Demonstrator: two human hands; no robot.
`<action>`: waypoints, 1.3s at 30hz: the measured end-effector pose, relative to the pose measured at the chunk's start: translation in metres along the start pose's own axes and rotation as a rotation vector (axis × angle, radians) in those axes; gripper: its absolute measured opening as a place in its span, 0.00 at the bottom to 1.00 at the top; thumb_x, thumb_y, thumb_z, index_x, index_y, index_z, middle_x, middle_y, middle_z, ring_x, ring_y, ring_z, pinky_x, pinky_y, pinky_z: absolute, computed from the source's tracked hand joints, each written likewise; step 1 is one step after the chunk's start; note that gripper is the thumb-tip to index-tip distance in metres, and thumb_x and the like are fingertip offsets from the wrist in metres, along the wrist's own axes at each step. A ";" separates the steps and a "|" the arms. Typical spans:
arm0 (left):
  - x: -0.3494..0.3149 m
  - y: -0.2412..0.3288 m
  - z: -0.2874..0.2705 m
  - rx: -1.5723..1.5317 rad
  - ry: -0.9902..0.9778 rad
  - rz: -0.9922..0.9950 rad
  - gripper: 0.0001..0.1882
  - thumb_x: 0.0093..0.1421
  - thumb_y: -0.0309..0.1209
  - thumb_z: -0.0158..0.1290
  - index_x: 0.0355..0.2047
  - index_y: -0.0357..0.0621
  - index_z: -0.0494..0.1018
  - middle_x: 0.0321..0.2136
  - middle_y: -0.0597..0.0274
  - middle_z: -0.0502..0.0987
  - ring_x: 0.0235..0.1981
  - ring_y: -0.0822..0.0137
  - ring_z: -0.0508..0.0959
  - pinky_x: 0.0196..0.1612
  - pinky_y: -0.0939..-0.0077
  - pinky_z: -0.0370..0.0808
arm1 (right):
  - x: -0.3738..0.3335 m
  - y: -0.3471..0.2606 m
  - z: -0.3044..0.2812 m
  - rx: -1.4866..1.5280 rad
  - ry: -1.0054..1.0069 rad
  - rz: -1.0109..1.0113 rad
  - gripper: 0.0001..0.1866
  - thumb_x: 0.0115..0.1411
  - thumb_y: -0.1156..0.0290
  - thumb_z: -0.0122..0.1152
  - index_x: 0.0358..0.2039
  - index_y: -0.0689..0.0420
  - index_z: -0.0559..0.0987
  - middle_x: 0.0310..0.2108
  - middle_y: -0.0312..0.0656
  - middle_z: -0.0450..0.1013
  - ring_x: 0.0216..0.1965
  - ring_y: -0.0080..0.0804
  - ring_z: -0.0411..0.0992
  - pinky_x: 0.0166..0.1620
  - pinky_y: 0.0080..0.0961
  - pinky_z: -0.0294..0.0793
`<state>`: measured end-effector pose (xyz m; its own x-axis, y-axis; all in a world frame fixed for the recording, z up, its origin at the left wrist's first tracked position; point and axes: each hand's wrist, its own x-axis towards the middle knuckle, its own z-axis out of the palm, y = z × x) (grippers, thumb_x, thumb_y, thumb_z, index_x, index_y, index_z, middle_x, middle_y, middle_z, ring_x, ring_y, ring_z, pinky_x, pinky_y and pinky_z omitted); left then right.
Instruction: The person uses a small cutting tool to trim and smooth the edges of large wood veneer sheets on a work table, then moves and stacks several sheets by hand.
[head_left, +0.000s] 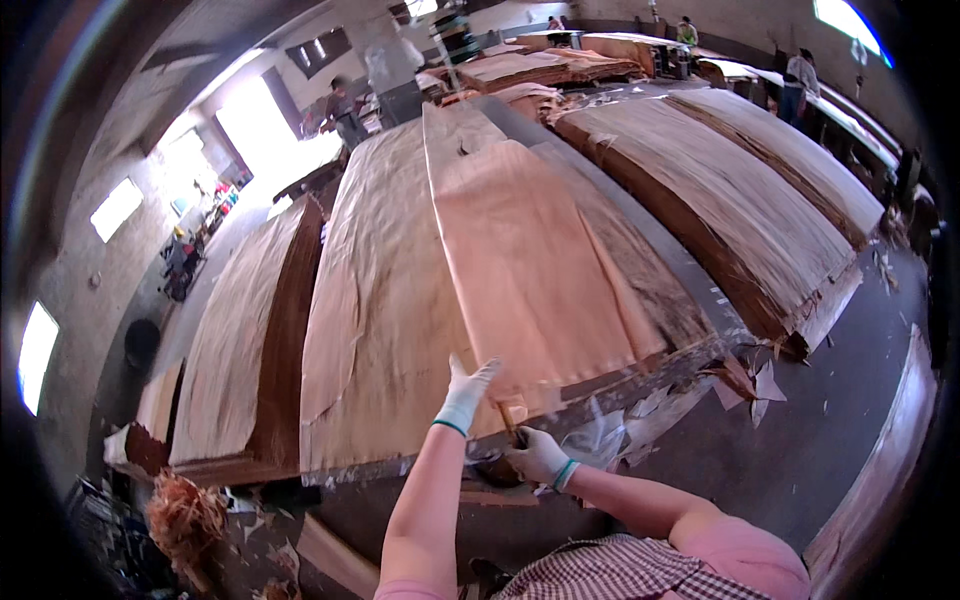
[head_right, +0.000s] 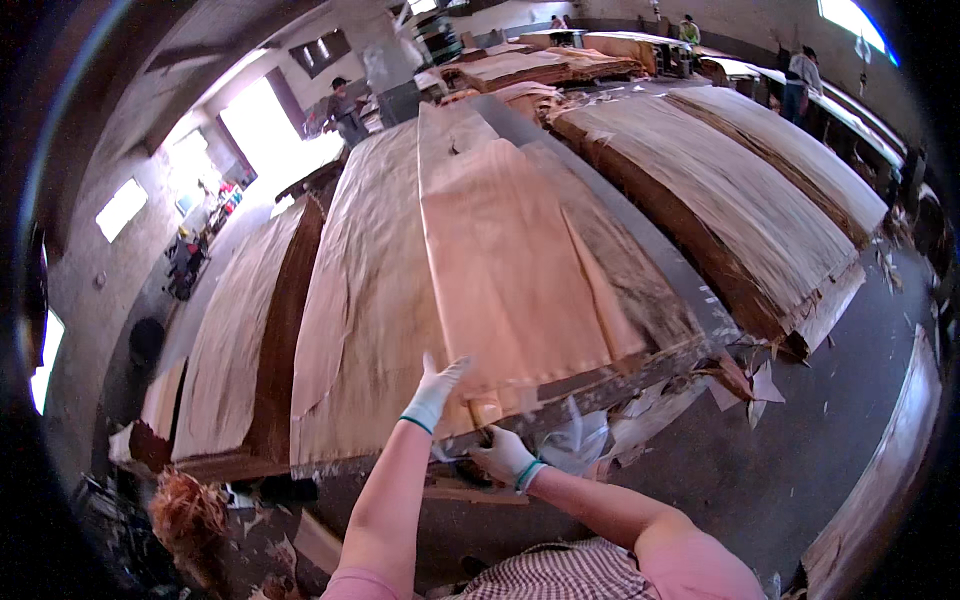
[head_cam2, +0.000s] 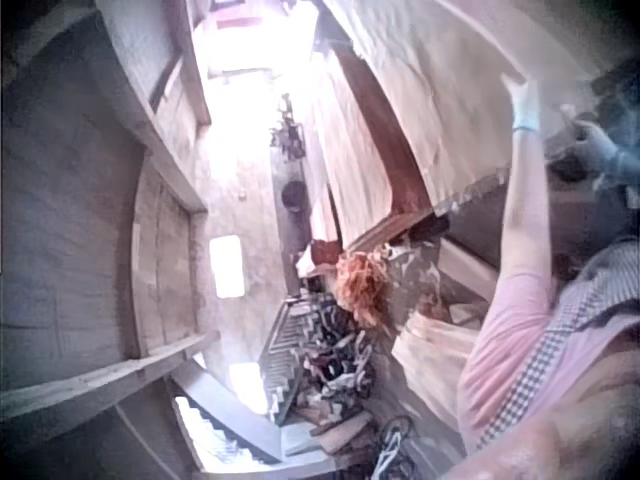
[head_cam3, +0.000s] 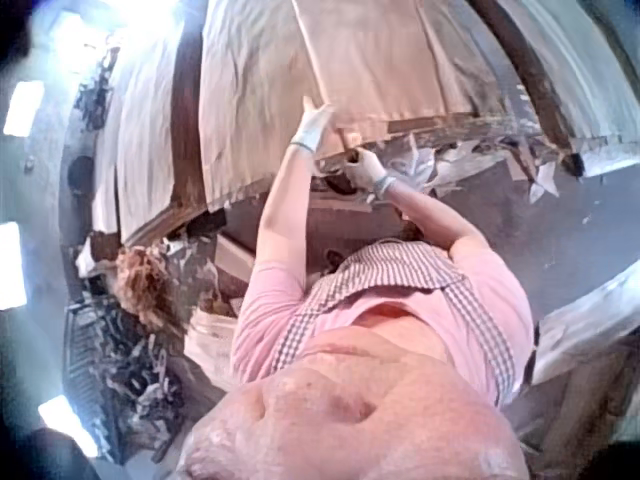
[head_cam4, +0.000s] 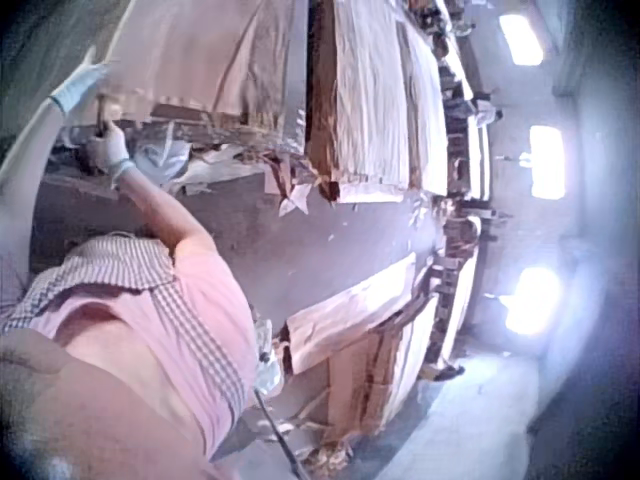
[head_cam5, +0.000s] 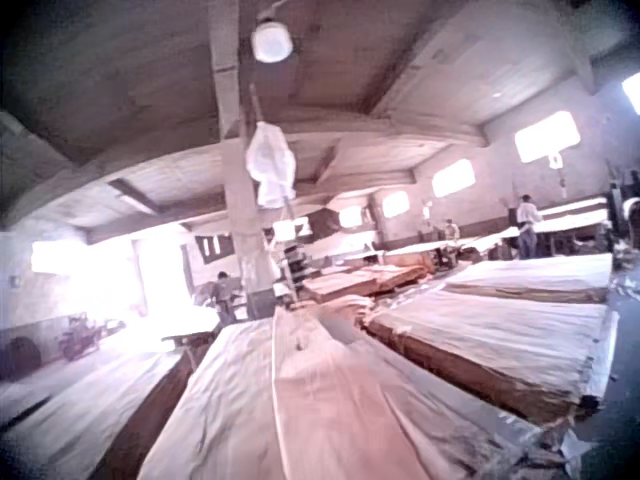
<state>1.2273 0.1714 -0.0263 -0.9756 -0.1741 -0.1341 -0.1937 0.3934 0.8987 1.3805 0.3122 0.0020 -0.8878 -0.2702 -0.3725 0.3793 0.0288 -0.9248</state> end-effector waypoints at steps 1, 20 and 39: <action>-0.008 -0.004 -0.014 -0.372 -0.169 -0.271 0.41 0.50 0.45 0.62 0.58 0.36 0.59 0.50 0.54 0.70 0.49 0.58 0.72 0.46 0.69 0.72 | 0.005 0.004 0.021 -0.027 0.037 -0.140 0.08 0.56 0.70 0.56 0.32 0.58 0.67 0.16 0.36 0.66 0.13 0.24 0.66 0.14 0.24 0.66; -0.051 -0.221 -0.616 -0.653 0.283 -0.109 0.07 0.54 0.27 0.55 0.34 0.44 0.73 0.26 0.69 0.74 0.22 0.73 0.73 0.22 0.83 0.70 | 0.067 -0.086 0.473 -0.325 -1.032 -0.244 0.13 0.64 0.63 0.52 0.36 0.60 0.76 0.22 0.38 0.72 0.26 0.18 0.67 0.31 0.23 0.69; 0.044 -0.338 -1.053 -0.684 0.332 -0.022 0.10 0.54 0.21 0.53 0.39 0.36 0.74 0.33 0.61 0.78 0.31 0.71 0.78 0.36 0.78 0.77 | 0.305 0.029 0.886 -0.582 -1.150 -0.511 0.14 0.61 0.64 0.49 0.35 0.61 0.78 0.37 0.45 0.75 0.39 0.35 0.72 0.42 0.35 0.71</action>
<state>1.3591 -0.9193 0.1038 -0.8686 -0.4808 -0.1196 0.0001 -0.2416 0.9704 1.3515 -0.6224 -0.0706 -0.0746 -0.9970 0.0228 -0.3338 0.0034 -0.9426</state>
